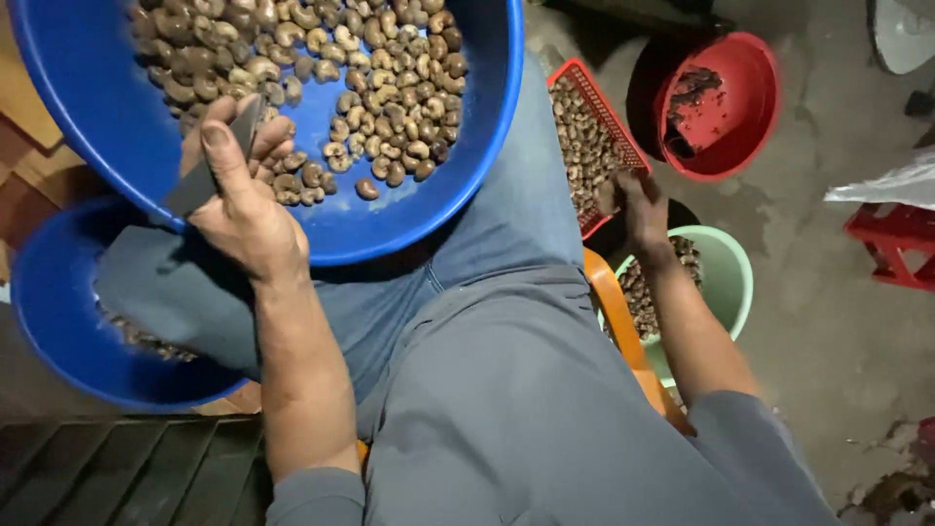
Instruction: The person sits with a large blue basin of cashew nuts on their lap and uses a small knife to peel the outer skin off individual nuts. They hold the nut in one hand and carefully scrape the skin with the knife, then drop the peeled nut into a smaller blue basin positioned to their left.
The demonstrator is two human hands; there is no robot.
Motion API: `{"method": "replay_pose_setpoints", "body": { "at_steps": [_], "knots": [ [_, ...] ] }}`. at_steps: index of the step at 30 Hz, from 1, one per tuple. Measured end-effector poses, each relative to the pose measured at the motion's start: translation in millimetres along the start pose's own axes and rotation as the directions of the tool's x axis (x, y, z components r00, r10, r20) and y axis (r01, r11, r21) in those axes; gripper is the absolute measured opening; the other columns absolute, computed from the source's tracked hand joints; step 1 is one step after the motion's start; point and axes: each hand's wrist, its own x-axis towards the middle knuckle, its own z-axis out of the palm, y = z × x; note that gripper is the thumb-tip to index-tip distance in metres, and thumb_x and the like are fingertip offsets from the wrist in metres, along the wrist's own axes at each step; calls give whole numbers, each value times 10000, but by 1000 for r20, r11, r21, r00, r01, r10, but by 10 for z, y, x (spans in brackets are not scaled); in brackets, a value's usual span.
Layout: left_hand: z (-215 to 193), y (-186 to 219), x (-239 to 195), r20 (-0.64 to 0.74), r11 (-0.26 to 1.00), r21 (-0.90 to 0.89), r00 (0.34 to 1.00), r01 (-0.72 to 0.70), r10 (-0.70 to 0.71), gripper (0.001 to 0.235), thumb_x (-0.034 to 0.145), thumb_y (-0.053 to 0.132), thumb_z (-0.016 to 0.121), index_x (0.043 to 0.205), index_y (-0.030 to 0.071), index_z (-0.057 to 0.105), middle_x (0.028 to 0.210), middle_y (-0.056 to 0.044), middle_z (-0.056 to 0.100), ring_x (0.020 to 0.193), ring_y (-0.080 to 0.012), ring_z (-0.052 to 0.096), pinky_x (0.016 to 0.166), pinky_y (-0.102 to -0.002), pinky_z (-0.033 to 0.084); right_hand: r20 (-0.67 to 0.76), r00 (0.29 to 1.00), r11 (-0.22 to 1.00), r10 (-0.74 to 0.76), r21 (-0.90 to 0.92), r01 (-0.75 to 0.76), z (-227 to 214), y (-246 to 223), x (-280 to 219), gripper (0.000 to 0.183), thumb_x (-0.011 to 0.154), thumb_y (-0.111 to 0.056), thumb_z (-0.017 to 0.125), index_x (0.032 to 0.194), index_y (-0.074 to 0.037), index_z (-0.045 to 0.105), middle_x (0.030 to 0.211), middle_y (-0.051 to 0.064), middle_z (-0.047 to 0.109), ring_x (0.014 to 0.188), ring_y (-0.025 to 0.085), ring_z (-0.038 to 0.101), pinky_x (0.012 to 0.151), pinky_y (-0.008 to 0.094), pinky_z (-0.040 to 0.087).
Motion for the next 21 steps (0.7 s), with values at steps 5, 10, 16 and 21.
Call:
{"method": "replay_pose_setpoints", "body": {
  "at_steps": [5, 10, 16, 21],
  "knots": [
    [-115, -49, 13, -96, 976, -183, 985, 122, -141, 450, 1039, 366, 632, 1307, 7, 594, 1151, -163, 709, 948, -265, 757, 795, -296, 603, -158, 979, 299, 131, -935, -191, -2371, 2103, 83, 588, 867, -567, 702, 1257, -130, 647, 1014, 202, 693, 781, 362, 647, 682, 496, 531],
    [-329, -203, 90, -154, 935, -347, 979, 73, -134, 369, 1044, 337, 648, 1265, 42, 652, 1224, -130, 697, 1055, -317, 752, 842, -332, 600, -81, 957, -631, 277, -767, 117, -2778, 2590, 202, 549, 873, -825, 501, 1109, -423, 791, 1045, -101, 792, 809, 128, 727, 629, 307, 541],
    [-512, -217, 83, -173, 929, -365, 985, -61, -3, 436, 1077, 384, 659, 1322, 25, 630, 1308, -170, 689, 1239, -352, 697, 1014, -391, 582, 102, 874, 556, -475, -735, 388, -1006, 839, 162, 282, 990, -70, 587, 1202, 105, 649, 1057, 277, 706, 829, 391, 619, 764, 474, 517],
    [-757, -328, 91, -124, 884, -424, 979, -199, 161, 319, 1182, 226, 634, 1471, 100, 583, 1525, -231, 532, 1430, -431, 542, 1198, -504, 456, 326, 646, 587, -690, -269, 763, 1078, -1118, -382, 221, 1083, 100, 494, 1300, 95, 537, 1180, 209, 596, 973, 247, 562, 876, 351, 527]
  ]
}}
